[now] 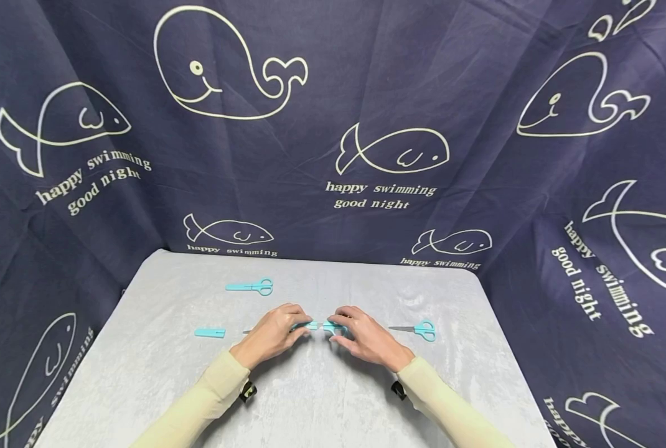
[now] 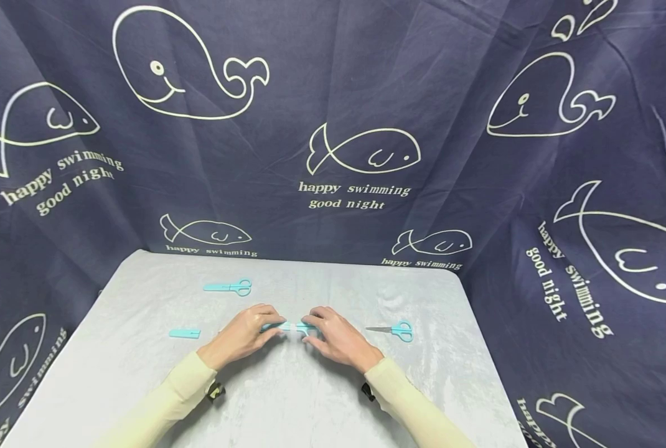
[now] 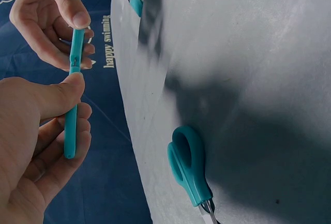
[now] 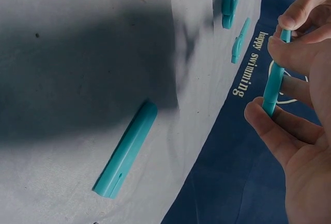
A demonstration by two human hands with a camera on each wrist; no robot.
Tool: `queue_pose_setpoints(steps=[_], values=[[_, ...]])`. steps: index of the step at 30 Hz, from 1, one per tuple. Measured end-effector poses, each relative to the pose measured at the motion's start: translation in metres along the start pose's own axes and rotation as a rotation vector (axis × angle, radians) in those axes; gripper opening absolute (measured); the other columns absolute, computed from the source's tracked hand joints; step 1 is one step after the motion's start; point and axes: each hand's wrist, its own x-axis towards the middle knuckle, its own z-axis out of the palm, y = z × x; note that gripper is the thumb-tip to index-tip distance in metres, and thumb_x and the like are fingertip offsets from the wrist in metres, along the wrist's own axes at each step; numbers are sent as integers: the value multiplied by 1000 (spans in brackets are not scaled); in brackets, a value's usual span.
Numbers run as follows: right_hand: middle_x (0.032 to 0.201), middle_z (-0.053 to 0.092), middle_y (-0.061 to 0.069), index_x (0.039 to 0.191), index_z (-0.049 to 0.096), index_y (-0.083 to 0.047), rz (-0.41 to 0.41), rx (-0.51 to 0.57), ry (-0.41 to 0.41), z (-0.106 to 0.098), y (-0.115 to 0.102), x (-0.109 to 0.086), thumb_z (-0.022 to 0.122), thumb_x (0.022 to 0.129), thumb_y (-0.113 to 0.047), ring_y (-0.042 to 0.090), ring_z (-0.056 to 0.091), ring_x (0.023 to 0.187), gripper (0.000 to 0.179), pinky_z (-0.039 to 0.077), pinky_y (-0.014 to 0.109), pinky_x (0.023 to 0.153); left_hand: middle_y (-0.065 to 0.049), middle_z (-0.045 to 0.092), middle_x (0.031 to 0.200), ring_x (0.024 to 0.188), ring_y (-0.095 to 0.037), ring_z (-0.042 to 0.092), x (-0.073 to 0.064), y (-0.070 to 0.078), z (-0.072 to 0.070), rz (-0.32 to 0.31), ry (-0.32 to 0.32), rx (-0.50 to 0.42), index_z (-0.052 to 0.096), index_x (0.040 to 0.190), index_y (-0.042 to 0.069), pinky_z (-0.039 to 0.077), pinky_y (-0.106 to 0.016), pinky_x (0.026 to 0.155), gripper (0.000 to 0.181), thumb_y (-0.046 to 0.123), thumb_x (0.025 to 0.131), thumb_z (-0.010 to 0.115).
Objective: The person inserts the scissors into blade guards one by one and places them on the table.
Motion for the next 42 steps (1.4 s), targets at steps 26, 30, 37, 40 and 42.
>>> queue_pose_setpoints(steps=[26, 30, 37, 40, 42], values=[[120, 58, 3, 124, 65, -14, -15, -6, 4, 1, 0, 2, 53, 99, -44, 15, 57, 108, 41, 53, 30, 87, 7, 65, 91, 84, -7, 59, -1, 0, 3, -14, -33, 30, 76, 101, 14, 54, -24, 74, 22, 19, 81, 82], [120, 58, 3, 123, 66, -14, -11, -5, 5, 2, -1, 2, 61, 97, -38, 15, 57, 107, 36, 53, 30, 87, 8, 65, 91, 84, -7, 59, -1, 1, 3, -12, -26, 29, 76, 101, 14, 54, -24, 74, 22, 19, 81, 82], [119, 58, 5, 122, 66, -13, -17, -5, 15, 2, -2, 2, 71, 91, -26, 17, 58, 107, 33, 53, 32, 86, 6, 65, 91, 83, -9, 59, 0, 1, 3, 1, -18, 29, 76, 101, 12, 54, -25, 73, 22, 20, 81, 81], [119, 58, 5, 122, 66, -12, -23, -8, 19, 2, -2, 3, 71, 91, -26, 18, 58, 106, 34, 54, 32, 86, 5, 65, 91, 83, -9, 59, 0, 1, 3, 7, -14, 36, 76, 101, 12, 54, -25, 73, 22, 20, 81, 81], [118, 58, 6, 121, 66, -11, -31, -12, 22, 1, -1, 3, 71, 91, -25, 18, 58, 106, 34, 54, 33, 85, 5, 65, 90, 83, -9, 59, 1, 1, 3, 8, -11, 42, 76, 101, 13, 54, -25, 72, 22, 20, 81, 81]])
